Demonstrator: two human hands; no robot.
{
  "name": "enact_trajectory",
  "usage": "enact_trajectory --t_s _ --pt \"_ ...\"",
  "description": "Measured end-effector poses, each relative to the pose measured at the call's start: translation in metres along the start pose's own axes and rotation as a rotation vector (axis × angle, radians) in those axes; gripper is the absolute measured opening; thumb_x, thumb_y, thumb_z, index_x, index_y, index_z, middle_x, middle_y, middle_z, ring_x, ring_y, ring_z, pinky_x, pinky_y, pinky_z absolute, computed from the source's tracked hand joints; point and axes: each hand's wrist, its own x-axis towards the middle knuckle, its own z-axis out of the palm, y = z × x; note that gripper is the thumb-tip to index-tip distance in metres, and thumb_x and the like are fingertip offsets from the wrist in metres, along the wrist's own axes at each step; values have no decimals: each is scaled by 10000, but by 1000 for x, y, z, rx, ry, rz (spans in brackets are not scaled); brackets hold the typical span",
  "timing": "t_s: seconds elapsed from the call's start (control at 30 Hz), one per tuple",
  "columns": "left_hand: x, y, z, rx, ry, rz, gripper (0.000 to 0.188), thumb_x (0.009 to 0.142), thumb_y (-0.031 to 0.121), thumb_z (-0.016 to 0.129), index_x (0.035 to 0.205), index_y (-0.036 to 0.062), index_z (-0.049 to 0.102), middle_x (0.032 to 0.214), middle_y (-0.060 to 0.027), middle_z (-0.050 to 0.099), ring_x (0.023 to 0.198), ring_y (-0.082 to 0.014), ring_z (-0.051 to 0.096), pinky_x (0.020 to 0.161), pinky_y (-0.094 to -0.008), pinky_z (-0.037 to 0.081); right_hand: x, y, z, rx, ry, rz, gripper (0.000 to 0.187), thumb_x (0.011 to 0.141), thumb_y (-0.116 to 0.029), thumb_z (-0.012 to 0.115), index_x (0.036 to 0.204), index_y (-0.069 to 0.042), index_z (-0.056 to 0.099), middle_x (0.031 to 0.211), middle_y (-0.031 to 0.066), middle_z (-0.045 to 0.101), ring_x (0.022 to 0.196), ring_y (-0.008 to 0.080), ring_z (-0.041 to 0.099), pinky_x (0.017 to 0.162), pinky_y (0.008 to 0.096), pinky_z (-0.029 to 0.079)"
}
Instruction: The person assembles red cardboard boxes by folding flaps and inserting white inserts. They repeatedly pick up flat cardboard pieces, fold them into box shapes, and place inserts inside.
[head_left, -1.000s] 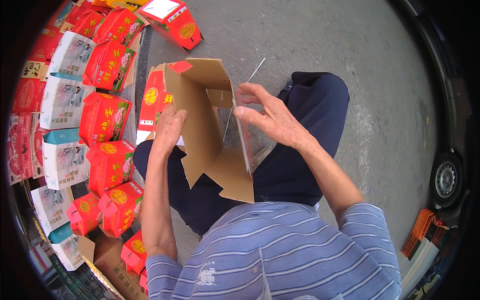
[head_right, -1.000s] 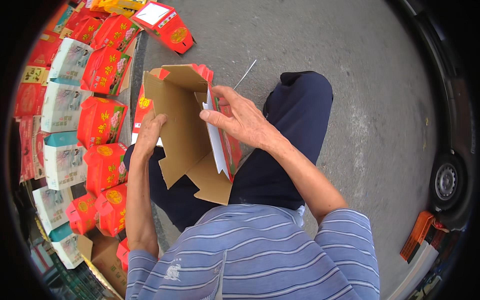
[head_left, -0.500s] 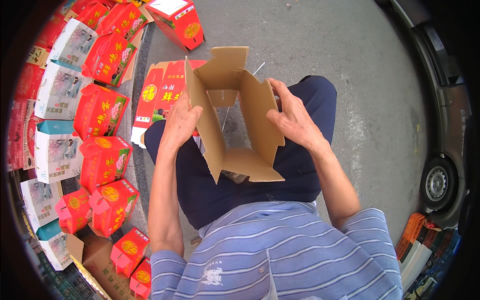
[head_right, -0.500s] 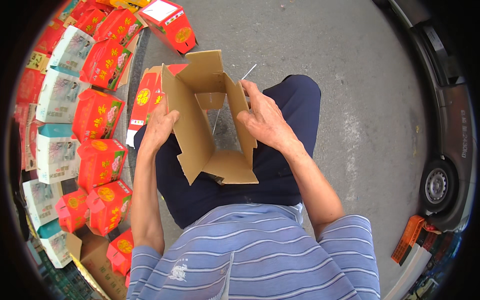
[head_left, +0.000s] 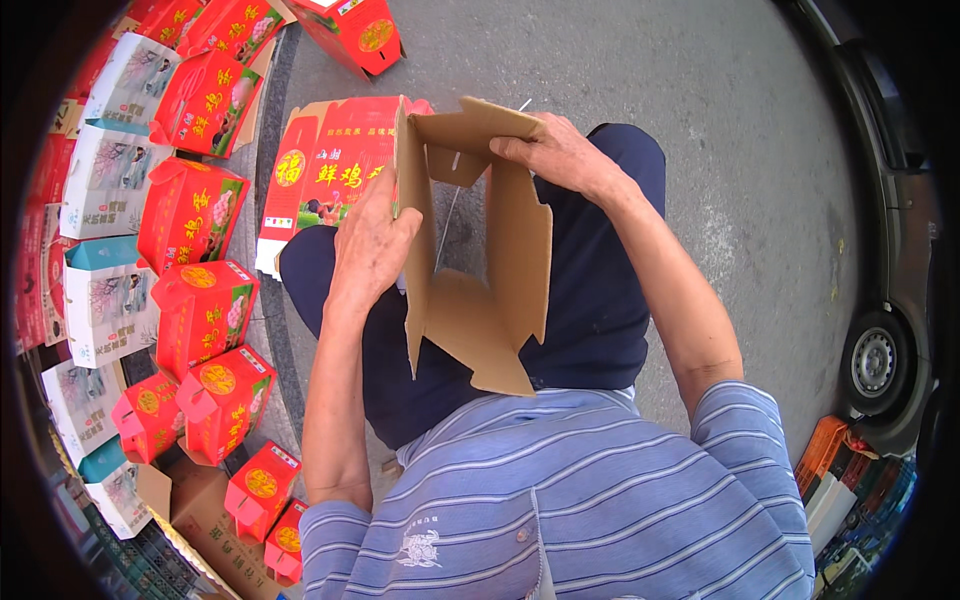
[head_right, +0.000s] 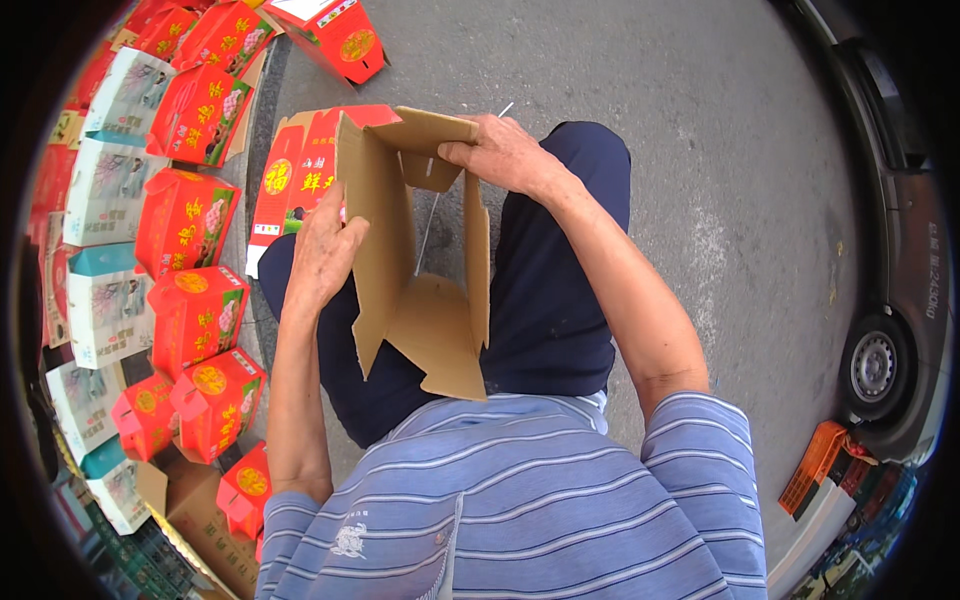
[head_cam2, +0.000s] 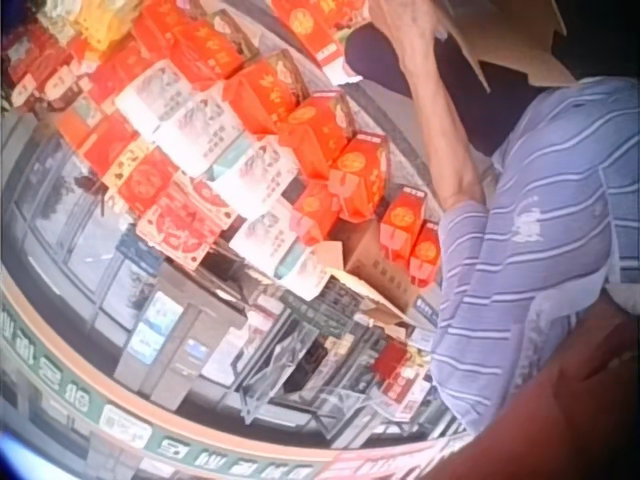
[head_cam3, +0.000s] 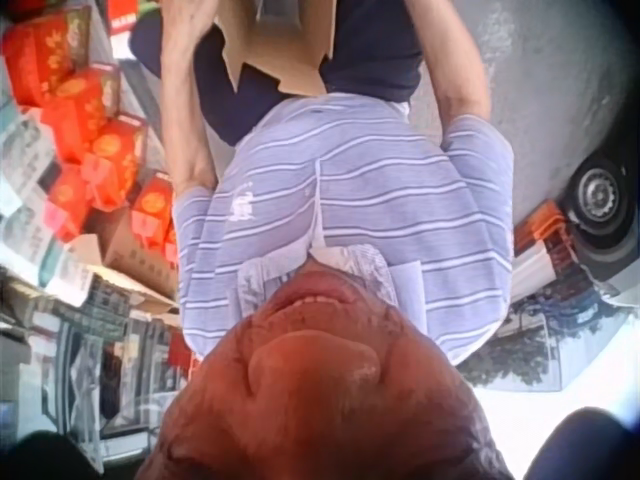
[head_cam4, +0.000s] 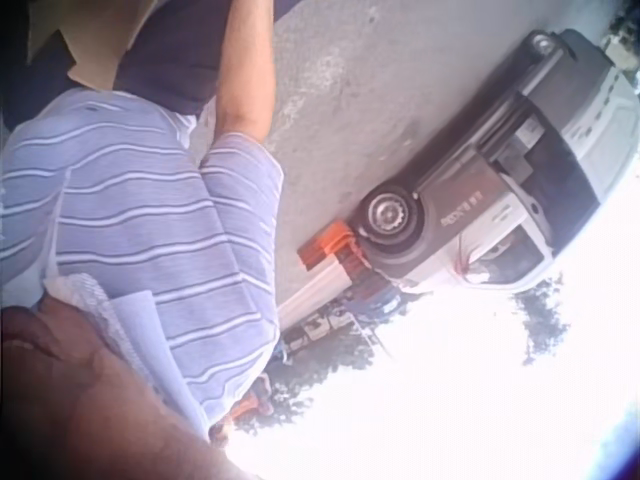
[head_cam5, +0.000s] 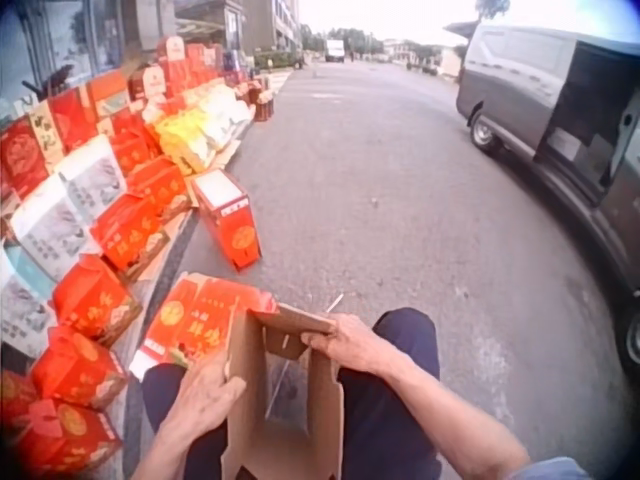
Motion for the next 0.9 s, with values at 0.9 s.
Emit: enact_trajectory --t_s 0.9 --pt "-72 -26 34 -1162 65 -374 697 926 124 562 1576 -27 362 1563 -152 436 1438 -252 427 1183 -380 341 -10 19 -23 -340 241 48 346 999 -309 583 1147 -33 733 926 205 753 932 409 717 833 481 539"
